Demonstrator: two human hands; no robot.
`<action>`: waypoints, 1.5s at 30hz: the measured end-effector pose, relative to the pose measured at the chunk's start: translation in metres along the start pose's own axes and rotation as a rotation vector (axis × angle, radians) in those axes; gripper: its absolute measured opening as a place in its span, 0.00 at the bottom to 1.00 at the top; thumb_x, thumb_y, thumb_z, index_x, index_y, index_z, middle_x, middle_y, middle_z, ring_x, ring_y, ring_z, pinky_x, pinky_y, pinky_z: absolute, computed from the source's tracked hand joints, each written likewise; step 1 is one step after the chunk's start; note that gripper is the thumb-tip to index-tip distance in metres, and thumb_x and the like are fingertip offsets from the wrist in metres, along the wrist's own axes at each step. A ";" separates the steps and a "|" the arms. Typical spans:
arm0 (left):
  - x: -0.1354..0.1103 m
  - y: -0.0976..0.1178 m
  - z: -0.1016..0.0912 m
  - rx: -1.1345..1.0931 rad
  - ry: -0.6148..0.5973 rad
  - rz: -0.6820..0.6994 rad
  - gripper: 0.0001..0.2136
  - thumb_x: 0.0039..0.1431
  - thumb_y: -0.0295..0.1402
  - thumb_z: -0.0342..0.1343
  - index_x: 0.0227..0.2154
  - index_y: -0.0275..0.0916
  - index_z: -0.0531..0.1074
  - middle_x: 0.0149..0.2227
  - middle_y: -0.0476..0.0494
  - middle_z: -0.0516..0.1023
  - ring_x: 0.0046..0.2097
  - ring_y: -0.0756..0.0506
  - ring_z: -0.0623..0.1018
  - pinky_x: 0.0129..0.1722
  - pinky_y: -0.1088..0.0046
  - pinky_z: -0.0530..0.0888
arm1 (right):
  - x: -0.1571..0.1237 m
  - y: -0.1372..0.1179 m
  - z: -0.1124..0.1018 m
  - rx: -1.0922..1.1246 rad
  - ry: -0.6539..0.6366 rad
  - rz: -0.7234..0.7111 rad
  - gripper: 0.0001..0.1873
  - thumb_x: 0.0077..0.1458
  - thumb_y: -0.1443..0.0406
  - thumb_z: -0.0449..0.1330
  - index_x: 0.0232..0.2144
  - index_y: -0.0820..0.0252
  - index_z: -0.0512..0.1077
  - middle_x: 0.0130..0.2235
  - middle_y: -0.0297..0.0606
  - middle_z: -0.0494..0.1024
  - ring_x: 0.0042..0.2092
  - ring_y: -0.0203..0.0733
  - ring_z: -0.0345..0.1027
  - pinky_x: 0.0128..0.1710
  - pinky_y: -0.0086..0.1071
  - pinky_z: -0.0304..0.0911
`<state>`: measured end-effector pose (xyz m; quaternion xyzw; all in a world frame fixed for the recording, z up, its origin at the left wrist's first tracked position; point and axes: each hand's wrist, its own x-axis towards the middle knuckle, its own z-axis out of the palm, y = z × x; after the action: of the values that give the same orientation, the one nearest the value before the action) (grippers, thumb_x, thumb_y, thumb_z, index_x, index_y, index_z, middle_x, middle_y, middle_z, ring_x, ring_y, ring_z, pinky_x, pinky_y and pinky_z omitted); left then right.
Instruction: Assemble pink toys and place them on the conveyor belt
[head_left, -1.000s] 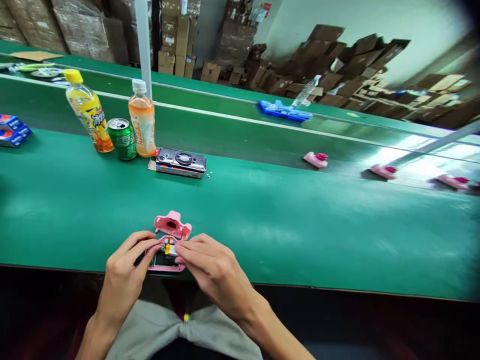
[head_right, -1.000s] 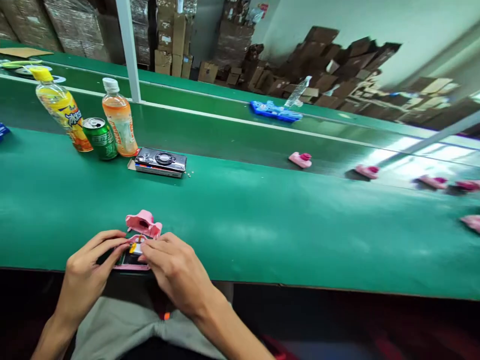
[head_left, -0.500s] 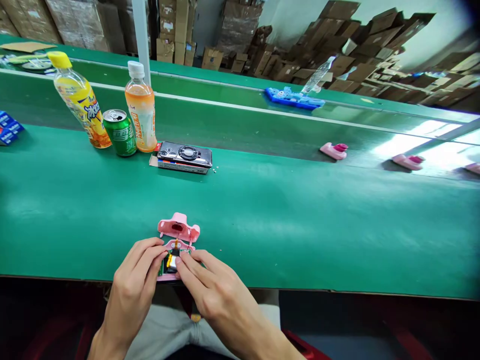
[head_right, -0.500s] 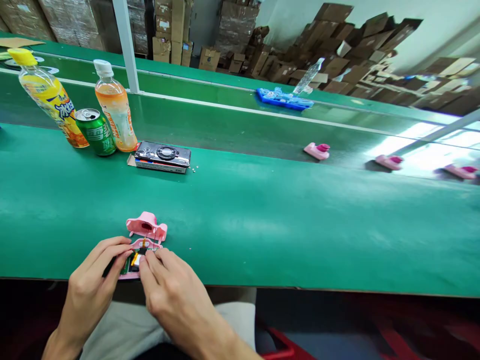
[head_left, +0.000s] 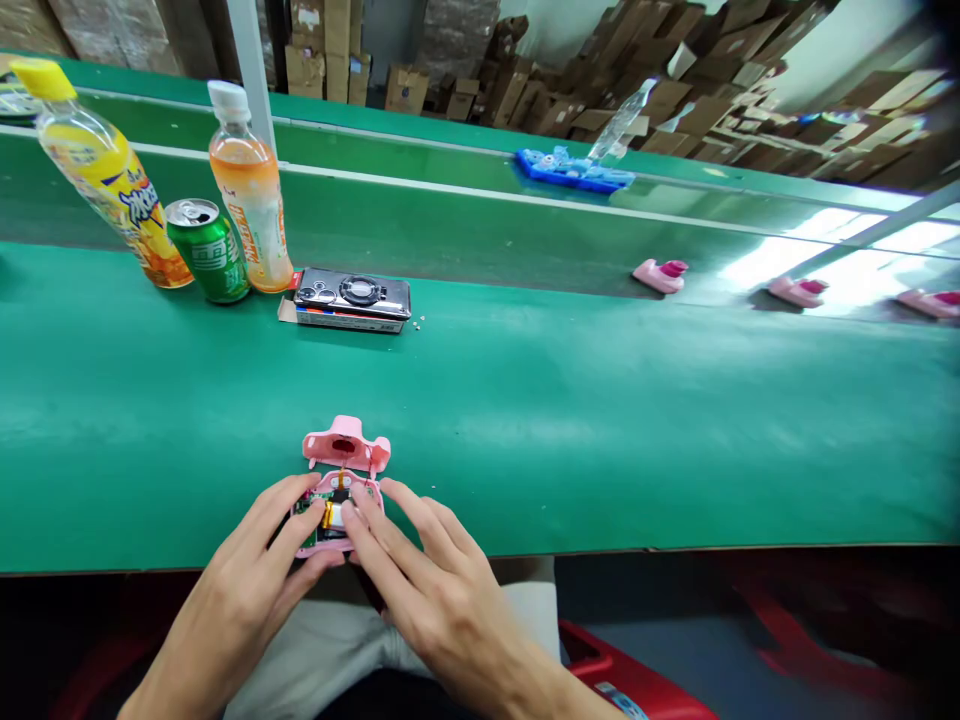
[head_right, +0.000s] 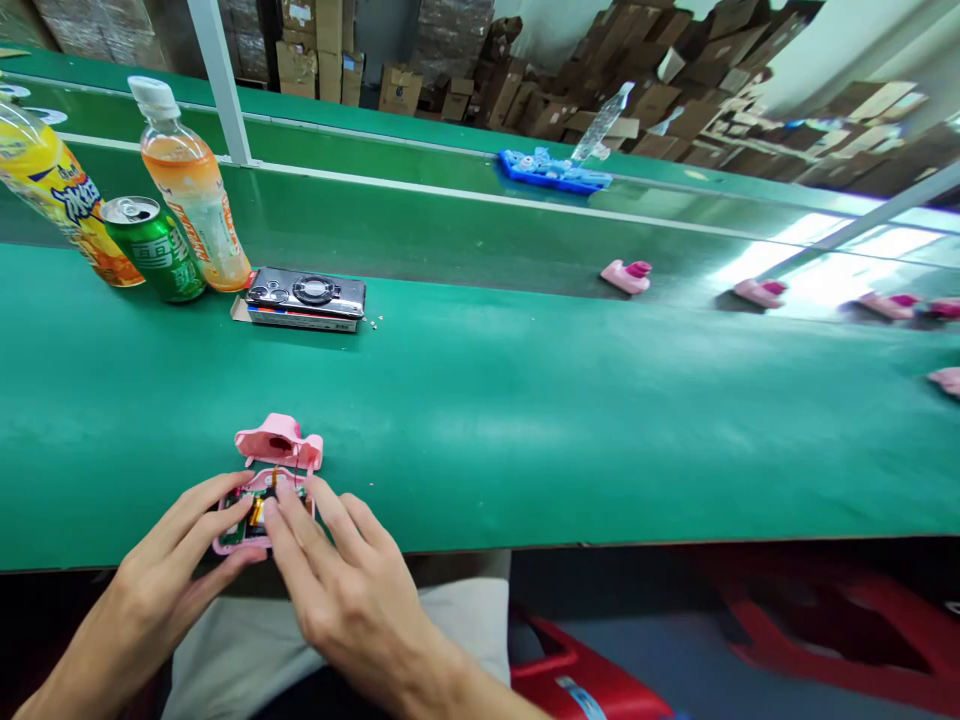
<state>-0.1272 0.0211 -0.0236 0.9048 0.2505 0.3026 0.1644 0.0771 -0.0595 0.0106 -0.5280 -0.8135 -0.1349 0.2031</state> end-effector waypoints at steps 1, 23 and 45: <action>0.000 -0.001 0.000 0.004 -0.005 0.013 0.18 0.70 0.28 0.54 0.60 0.37 0.66 0.61 0.34 0.71 0.63 0.41 0.72 0.63 0.66 0.71 | -0.001 0.002 0.002 0.021 0.031 -0.018 0.18 0.71 0.71 0.49 0.53 0.65 0.76 0.58 0.39 0.77 0.59 0.48 0.67 0.52 0.38 0.66; 0.005 0.002 0.007 0.223 0.083 0.003 0.11 0.68 0.32 0.57 0.52 0.40 0.72 0.57 0.33 0.74 0.57 0.37 0.74 0.55 0.57 0.73 | 0.171 0.094 -0.002 0.473 -1.183 0.379 0.33 0.60 0.43 0.62 0.16 0.63 0.73 0.22 0.37 0.76 0.22 0.34 0.63 0.26 0.30 0.56; 0.073 0.037 -0.009 -1.096 0.604 -0.427 0.22 0.71 0.48 0.51 0.61 0.45 0.69 0.61 0.42 0.74 0.60 0.43 0.77 0.59 0.68 0.75 | 0.163 0.091 -0.095 0.807 -0.537 -0.303 0.12 0.64 0.74 0.58 0.47 0.61 0.76 0.48 0.37 0.80 0.48 0.36 0.71 0.44 0.27 0.65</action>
<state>-0.0690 0.0322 0.0340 0.4957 0.2692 0.5876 0.5801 0.1191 0.0668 0.1721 -0.2997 -0.8918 0.3027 0.1525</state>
